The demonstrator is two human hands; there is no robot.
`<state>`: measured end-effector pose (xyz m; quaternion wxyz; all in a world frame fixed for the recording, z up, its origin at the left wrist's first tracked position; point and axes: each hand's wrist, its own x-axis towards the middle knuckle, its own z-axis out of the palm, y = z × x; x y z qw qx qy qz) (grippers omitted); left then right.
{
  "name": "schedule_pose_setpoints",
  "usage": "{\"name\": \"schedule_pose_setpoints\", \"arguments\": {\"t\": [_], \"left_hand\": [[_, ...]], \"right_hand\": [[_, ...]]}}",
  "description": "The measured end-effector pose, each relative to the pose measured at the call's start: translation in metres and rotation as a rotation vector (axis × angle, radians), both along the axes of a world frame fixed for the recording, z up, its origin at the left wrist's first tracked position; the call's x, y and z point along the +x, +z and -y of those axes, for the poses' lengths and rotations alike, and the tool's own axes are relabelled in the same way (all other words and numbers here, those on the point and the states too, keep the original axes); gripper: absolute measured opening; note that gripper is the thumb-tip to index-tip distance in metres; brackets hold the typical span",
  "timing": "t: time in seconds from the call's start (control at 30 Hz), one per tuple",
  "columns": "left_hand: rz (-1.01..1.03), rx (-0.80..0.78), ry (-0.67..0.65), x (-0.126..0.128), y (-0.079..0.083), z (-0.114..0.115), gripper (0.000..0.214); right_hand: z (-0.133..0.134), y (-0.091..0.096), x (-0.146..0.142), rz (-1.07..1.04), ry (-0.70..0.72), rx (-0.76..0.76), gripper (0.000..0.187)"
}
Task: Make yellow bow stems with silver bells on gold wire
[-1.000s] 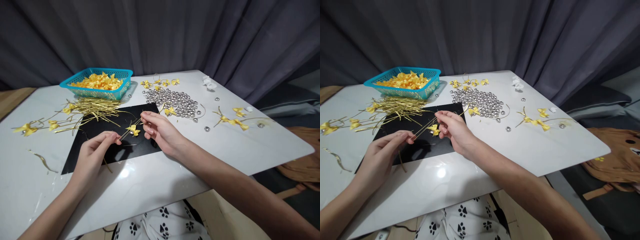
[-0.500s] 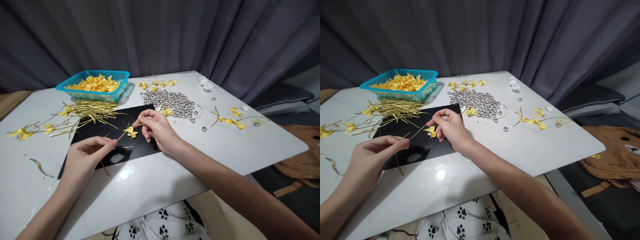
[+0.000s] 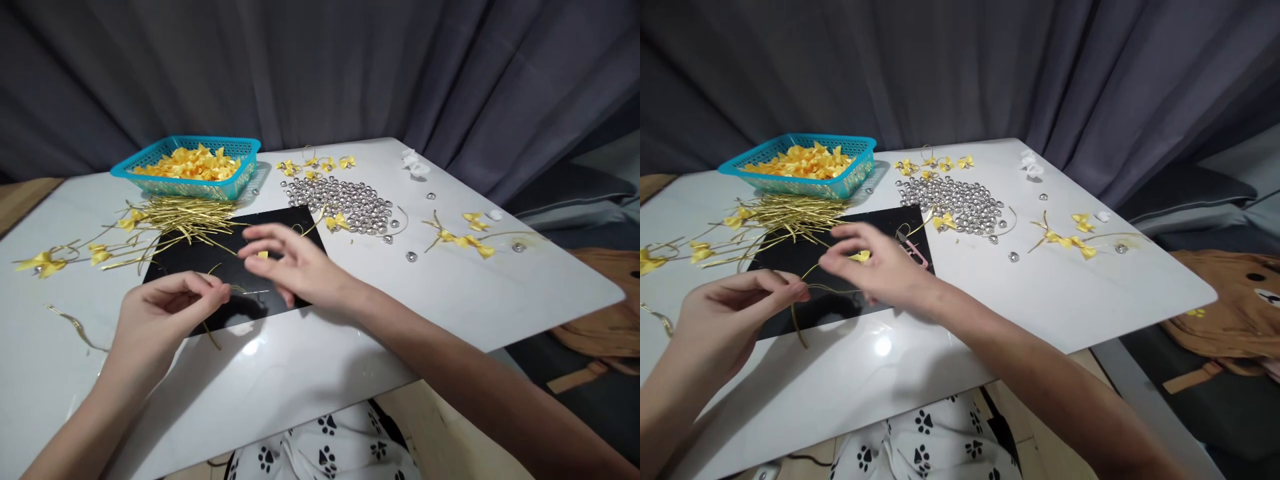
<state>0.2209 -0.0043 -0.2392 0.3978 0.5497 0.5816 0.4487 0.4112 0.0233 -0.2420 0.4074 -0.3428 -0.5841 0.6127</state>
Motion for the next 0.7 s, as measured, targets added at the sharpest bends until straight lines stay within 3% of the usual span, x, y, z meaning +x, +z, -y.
{"name": "schedule_pose_setpoints", "arguments": {"t": [0.07, 0.13, 0.3, 0.47, 0.7], "left_hand": [[-0.007, 0.011, -0.018, 0.0, 0.001, 0.0, 0.016], [-0.022, 0.022, -0.021, -0.001, 0.002, 0.0, 0.016], [-0.071, 0.004, -0.002, -0.004, 0.001, -0.001, 0.015], [-0.107, -0.043, -0.043, -0.006, 0.0, 0.0, 0.017], [-0.075, -0.081, 0.047, -0.021, -0.002, 0.001, 0.016]], "right_hand": [[0.003, -0.002, -0.003, -0.011, 0.257, -0.143, 0.032], [0.003, -0.003, -0.004, 0.026, 0.358, -0.187, 0.022], [-0.002, 0.001, 0.002, 0.184, 0.262, -0.082, 0.014], [-0.006, 0.003, 0.008, 0.391, 0.175, 0.197, 0.011], [-0.009, -0.004, 0.013, 0.354, 0.082, 0.411, 0.009]]}}
